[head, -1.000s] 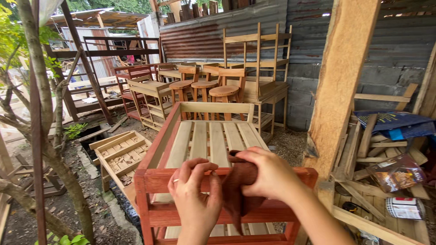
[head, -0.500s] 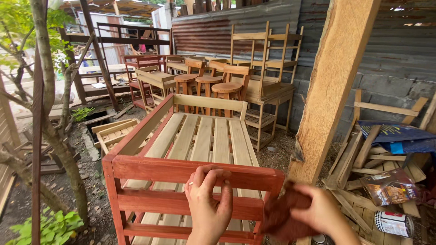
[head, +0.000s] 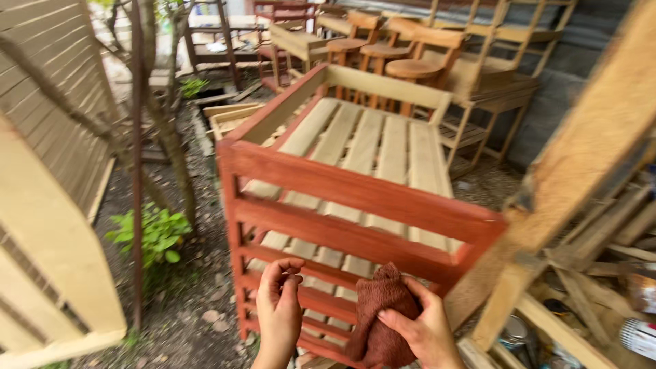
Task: The person applies a red wood stain to a slatted wooden chair frame using a cloth, wiping the stain across the rails and legs. They dip the cloth into a bucket of stain and continue coating the unfinished wood surfaces of the chair.
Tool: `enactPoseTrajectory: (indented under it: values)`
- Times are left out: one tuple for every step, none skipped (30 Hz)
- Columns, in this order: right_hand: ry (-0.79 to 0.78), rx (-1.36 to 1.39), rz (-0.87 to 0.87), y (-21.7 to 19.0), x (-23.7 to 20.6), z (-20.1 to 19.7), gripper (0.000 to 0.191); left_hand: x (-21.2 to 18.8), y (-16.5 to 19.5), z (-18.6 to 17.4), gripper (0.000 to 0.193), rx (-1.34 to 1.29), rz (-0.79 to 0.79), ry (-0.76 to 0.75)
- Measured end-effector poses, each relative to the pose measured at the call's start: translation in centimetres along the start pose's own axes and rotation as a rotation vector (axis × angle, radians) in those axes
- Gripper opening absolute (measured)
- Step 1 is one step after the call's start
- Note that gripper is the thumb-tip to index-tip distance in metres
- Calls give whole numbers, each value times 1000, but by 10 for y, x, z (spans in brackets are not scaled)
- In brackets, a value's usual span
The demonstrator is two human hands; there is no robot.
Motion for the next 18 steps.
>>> enactPoseTrajectory:
  values:
    - [-6, 16, 7, -6, 7, 29, 61, 9, -10, -20, 22, -73, -82, 16]
    - [-8, 31, 17, -11, 11, 57, 57, 13, -15, -40, 22, -89, -119, 36]
    - [-2, 46, 48, -12, 14, 84, 55, 18, -19, -60, 21, -106, -156, 53]
    - [8, 60, 77, -12, 19, 111, 53, 23, -22, -80, 21, -126, -191, 67]
    - [22, 74, 107, -8, 21, 139, 52, 27, -25, -99, 22, -129, -244, 61]
    - [6, 101, 114, -2, 13, 175, 52, 23, -29, -125, 22, -131, -305, 51]
    - [-4, 129, 114, 4, 15, 206, 53, 24, -34, -143, 22, -135, -363, 35]
    - [-12, 155, 111, 8, 15, 237, 53, 22, -38, -163, 24, -137, -425, 8]
    - [-14, 146, 93, 12, 17, 265, 53, 20, -44, -181, 26, -139, -491, -20]
    - [-15, 136, 79, 16, 18, 293, 52, 17, -49, -198, 28, -139, -560, -48]
    - [-16, 126, 60, 24, 25, 316, 51, 21, -55, -209, 31, -146, -553, -67]
    - [0, 135, 83, 30, 26, 341, 51, 24, -56, -222, 34, -155, -542, -85]
    - [16, 144, 106, 35, 28, 364, 51, 28, -55, -234, 37, -166, -531, -103]
    - [32, 153, 130, 44, 34, 378, 50, 33, -63, -244, 40, -135, -529, -90]
    - [21, 150, 132, 45, 36, 398, 51, 37, -63, -258, 42, -104, -528, -79]
    - [10, 148, 138, 46, 36, 416, 51, 41, -64, -271, 45, -72, -529, -68]
    - [1, 145, 146, 46, 33, 433, 52, 39, -69, -285, 47, -63, -600, -24]
    - [-42, 150, 261, 57, 31, 451, 58, 39, -75, -299, 48, -56, -665, 19]
Point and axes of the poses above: each hand's wrist, its own x-axis towards the middle knuckle, its own z-axis out of the palm, y = z × x, the point moved 9 cm from there along x, towards the middle knuckle, and after that the axes turned 4 degrees about -y, right-handed, at the moved point
